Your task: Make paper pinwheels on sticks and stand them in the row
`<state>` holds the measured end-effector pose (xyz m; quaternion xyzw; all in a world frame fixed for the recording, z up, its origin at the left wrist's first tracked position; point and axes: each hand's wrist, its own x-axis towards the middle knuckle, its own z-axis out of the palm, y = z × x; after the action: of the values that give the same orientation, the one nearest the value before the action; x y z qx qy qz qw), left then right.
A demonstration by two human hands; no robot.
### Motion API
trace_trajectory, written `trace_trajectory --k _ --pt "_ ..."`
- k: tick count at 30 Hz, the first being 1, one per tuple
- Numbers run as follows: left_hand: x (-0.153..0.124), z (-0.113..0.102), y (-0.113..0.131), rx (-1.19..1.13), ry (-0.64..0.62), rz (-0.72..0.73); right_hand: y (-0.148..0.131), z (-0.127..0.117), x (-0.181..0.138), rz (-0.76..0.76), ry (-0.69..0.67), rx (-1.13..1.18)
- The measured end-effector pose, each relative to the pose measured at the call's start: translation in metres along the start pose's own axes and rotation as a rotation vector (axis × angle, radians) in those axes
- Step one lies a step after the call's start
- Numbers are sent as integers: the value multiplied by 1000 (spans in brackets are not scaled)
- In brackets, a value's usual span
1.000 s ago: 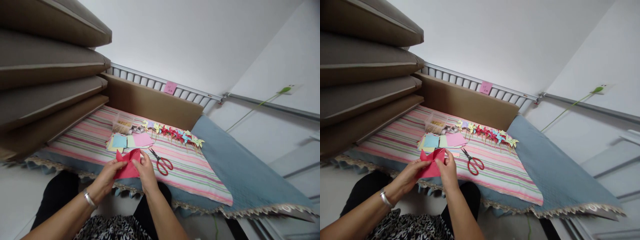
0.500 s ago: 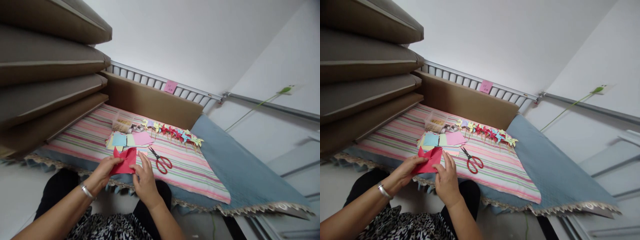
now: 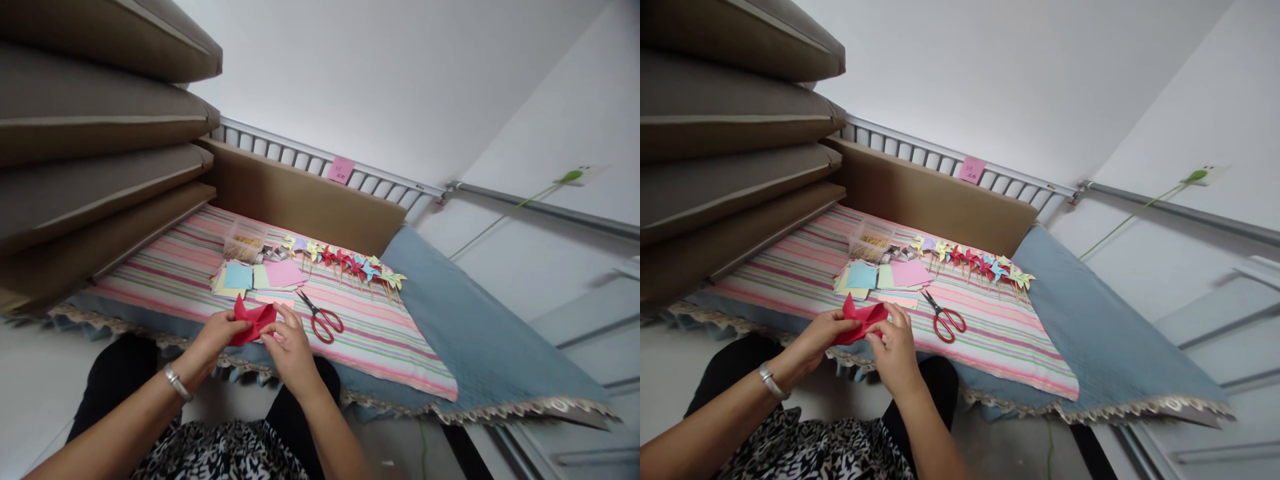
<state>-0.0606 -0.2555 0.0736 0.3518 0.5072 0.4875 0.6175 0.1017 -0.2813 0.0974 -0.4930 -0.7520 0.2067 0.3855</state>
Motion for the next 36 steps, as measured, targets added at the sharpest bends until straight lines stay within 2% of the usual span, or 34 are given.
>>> trace_trajectory --k 9,21,36 --pt "-5 6 3 123 -60 -17 0 10 0 -18 86 -140" --pt "-3 5 -2 126 -119 -21 -1 8 1 -73 80 -183" --pt "-6 2 4 130 -218 -36 -1 10 5 -30 93 -210"
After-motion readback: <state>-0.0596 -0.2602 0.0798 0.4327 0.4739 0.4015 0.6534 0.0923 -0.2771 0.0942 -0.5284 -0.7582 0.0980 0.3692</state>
